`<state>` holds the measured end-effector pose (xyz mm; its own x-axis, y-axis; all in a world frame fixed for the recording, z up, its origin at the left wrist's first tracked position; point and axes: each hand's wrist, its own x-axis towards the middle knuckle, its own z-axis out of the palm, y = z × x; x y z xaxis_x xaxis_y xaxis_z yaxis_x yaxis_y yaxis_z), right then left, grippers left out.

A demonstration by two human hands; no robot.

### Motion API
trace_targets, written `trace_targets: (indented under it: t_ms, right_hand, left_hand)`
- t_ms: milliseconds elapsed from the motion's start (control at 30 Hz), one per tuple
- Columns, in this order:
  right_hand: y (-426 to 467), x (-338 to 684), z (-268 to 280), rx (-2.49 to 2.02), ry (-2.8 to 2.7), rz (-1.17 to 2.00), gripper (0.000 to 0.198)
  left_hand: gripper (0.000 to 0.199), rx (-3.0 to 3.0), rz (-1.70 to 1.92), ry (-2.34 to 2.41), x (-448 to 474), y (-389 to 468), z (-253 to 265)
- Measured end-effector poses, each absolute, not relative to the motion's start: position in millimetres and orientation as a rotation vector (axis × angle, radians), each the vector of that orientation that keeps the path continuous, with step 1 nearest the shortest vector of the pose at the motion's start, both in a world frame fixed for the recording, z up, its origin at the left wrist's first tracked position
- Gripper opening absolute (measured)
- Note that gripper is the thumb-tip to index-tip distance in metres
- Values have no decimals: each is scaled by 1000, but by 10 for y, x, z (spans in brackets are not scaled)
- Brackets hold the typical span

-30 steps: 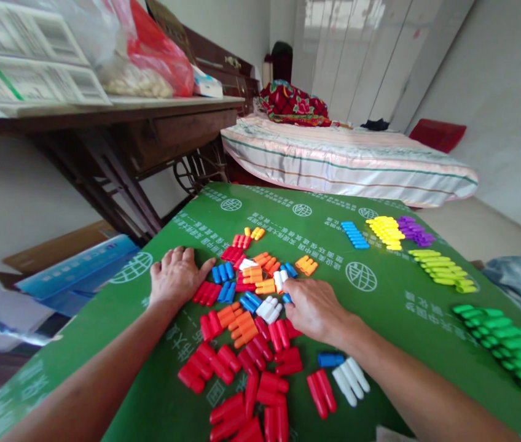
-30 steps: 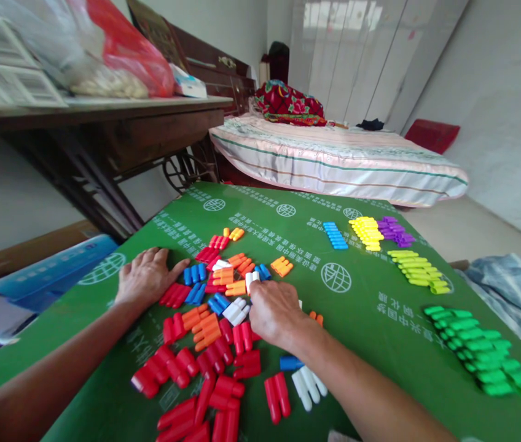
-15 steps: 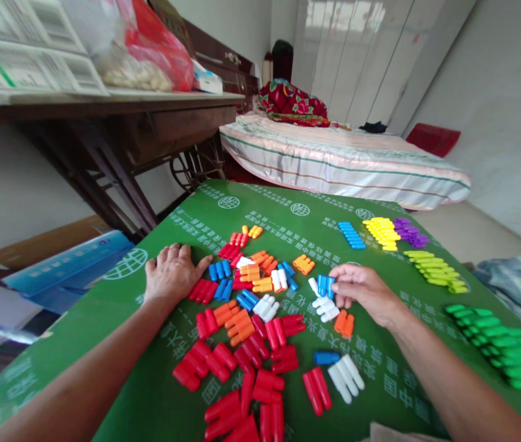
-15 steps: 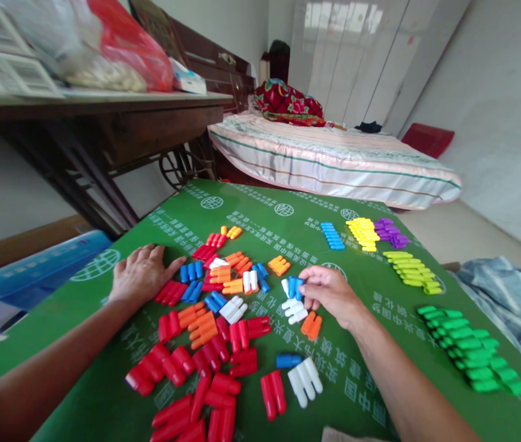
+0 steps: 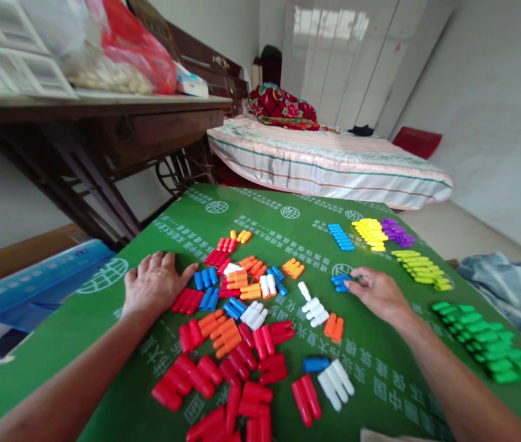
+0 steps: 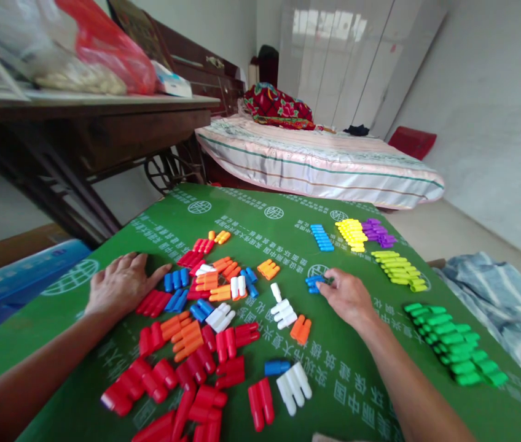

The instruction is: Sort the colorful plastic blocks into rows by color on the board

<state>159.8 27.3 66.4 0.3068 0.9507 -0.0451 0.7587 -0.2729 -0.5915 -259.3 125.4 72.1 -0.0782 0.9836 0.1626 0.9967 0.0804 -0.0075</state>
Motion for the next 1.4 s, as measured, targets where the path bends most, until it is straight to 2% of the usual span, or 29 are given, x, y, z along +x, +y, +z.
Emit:
trace_targets:
  t_ms: [100,200,433,567,833,1400]
  right_hand:
    - [255,1478,719,-2236,-1782,271,34]
    - [238,1357,764,-2287,-1976,173,30]
    - [406,1493,769,-2231,-1941,247,29]
    - [926,1821,793,-2185,-1807,219,39]
    - [1921,2188,780,-2266,-1754,160,43]
    - [2149,2250,686,-2378,-1865,116,43]
  left_hand:
    - [63,-2040,-146,-2201,-2598,1248,722]
    - [62,-2036,-139,-2193,-2604,1240,717]
    - [67,-2018,-136,-2209,-2622,1267,676]
    - [72,-2010,-135,-2213,-2641,1283,657]
    - [65,-2006,-149,-2186,-2645,1252,648]
    - [70,-2011,-133,-2192,-2655,1265,618]
